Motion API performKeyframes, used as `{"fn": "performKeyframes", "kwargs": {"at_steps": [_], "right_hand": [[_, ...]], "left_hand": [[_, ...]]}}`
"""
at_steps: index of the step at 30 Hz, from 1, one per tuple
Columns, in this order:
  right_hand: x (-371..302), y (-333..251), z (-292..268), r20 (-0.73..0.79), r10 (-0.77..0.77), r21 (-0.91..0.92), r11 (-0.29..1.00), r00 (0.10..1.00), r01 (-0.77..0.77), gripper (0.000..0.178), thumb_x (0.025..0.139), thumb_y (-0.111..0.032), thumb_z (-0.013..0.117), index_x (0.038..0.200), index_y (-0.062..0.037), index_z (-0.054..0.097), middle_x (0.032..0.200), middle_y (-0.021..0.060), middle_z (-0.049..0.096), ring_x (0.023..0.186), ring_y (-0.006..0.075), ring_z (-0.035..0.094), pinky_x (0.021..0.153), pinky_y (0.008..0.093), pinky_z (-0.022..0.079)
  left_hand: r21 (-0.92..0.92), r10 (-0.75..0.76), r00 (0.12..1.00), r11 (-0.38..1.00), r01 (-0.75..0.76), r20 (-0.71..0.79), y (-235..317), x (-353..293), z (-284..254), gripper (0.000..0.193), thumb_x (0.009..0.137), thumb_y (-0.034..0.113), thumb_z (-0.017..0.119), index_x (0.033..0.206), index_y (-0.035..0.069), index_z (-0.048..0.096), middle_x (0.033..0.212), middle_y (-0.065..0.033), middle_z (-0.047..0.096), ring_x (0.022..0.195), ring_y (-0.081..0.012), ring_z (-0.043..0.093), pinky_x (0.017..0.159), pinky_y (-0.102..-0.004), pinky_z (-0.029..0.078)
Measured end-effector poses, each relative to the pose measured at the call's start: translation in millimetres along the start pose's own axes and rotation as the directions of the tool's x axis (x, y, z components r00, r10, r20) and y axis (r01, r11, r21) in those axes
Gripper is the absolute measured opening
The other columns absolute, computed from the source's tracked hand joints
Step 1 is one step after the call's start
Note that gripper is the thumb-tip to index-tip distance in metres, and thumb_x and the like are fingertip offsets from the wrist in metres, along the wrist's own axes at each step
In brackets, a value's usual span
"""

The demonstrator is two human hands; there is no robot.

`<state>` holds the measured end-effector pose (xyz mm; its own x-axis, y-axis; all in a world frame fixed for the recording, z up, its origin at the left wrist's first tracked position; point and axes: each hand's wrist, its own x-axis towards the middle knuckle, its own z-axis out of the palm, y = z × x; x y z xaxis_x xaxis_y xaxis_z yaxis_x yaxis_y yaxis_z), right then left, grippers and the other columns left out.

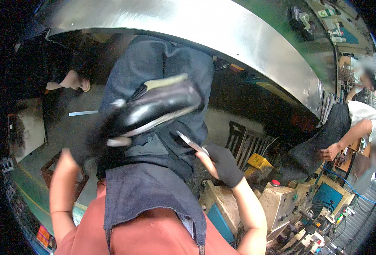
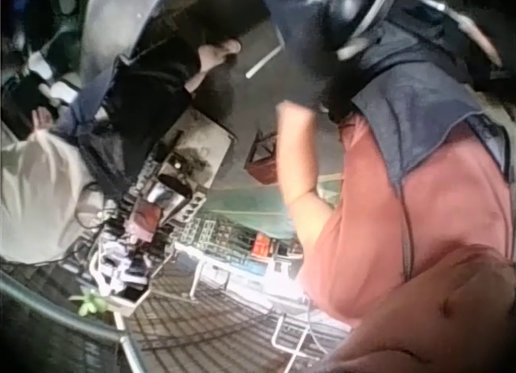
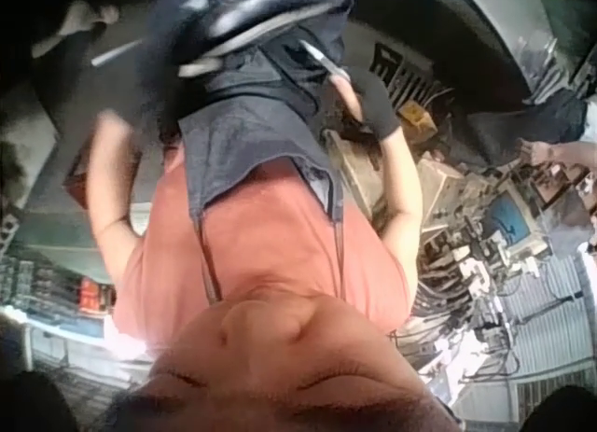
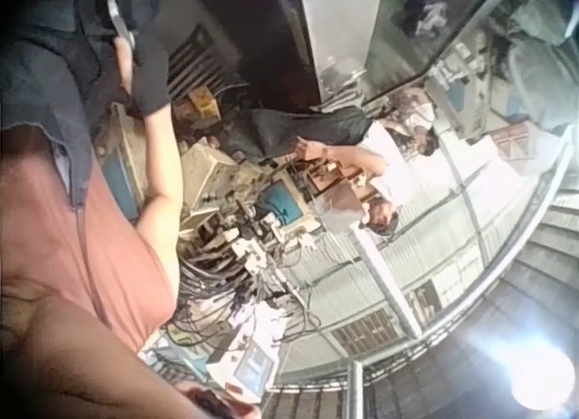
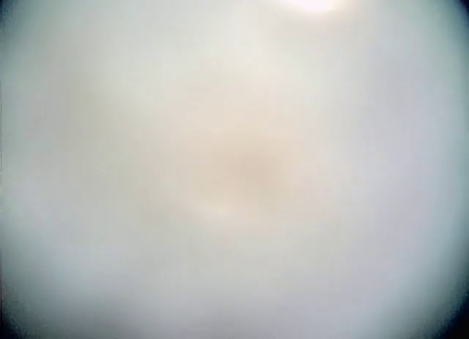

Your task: The recorder is using a specialized pincer tool to pull and trim excess leather or material from the bottom of shoe lasts on an assembly line.

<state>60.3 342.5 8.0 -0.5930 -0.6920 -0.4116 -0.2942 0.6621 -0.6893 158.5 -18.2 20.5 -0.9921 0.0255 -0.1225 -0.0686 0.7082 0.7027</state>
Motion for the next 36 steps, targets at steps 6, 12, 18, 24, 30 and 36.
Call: {"fn": "performKeyframes", "kwargs": {"at_steps": [6,12,18,24,30,36], "right_hand": [[-19,-2,6,-0.088,0.164,0.247,0.959,0.982,-0.138,0.026,0.094,-0.025,0.059,0.084,-0.001,0.06,0.069,0.0123,0.057,0.062,0.0231,0.055,0.058,0.0345,0.043],[10,-23,15,-0.11,0.09,0.347,0.937,0.99,-0.047,0.036,0.099,-0.034,0.051,0.09,-0.0003,0.062,0.073,0.011,0.062,0.066,0.0188,0.055,0.063,0.0337,0.046],[65,-75,-14,0.086,-0.109,-0.366,0.921,0.99,0.133,0.04,0.092,-0.032,0.052,0.077,0.0009,0.069,0.077,0.0225,0.065,0.07,0.0407,0.065,0.064,0.0462,0.051],[97,-8,-14,0.038,-0.612,-0.671,0.571,0.79,0.474,0.046,0.091,-0.05,0.053,0.075,-0.0075,0.06,0.065,0.0096,0.056,0.062,0.029,0.062,0.056,0.0387,0.05],[98,-28,-50,0.554,0.013,-0.075,0.997,0.833,0.034,0.053,0.096,-0.051,0.047,0.087,-0.0025,0.066,0.071,0.0181,0.064,0.062,0.0353,0.061,0.06,0.041,0.049],[116,-85,-67,0.48,-0.014,-0.564,0.761,0.877,0.321,0.025,0.087,-0.029,0.06,0.083,-0.0072,0.072,0.075,0.0146,0.068,0.071,0.0321,0.068,0.066,0.0414,0.053]], "left_hand": [[-0.464,-0.078,0.9,0.874,-0.145,-0.428,37,67,-18,0.084,0.061,0.01,0.087,0.135,0.004,0.048,0.125,-0.0131,0.057,0.119,-0.0225,0.053,0.103,-0.0345,0.043],[-0.34,-0.158,0.963,0.937,0.076,-0.22,2,30,117,0.08,0.083,0.024,0.071,0.144,-0.007,0.03,0.143,-0.0279,0.041,0.133,-0.0352,0.043,0.109,-0.0386,0.036],[-0.439,-0.095,0.985,0.898,0.023,-0.141,-4,13,135,0.083,0.085,0.027,0.069,0.147,-0.006,0.024,0.146,-0.0255,0.039,0.134,-0.0326,0.042,0.11,-0.04,0.035],[-0.375,0.0,0.971,0.922,-0.092,-0.239,2,24,135,0.075,0.094,0.026,0.06,0.148,-0.006,0.019,0.146,-0.0241,0.039,0.131,-0.0304,0.046,0.107,-0.0384,0.038],[-0.159,-0.002,0.776,0.979,-0.127,-0.63,2,56,161,0.054,0.105,0.03,0.031,0.146,-0.004,0.026,0.143,-0.0213,0.041,0.131,-0.0285,0.043,0.111,-0.038,0.031],[-0.494,-0.214,0.902,0.869,0.002,-0.374,-66,61,177,0.063,0.094,0.02,0.054,0.145,-0.005,0.025,0.133,-0.0221,0.049,0.123,-0.0311,0.049,0.102,-0.0383,0.039]]}}
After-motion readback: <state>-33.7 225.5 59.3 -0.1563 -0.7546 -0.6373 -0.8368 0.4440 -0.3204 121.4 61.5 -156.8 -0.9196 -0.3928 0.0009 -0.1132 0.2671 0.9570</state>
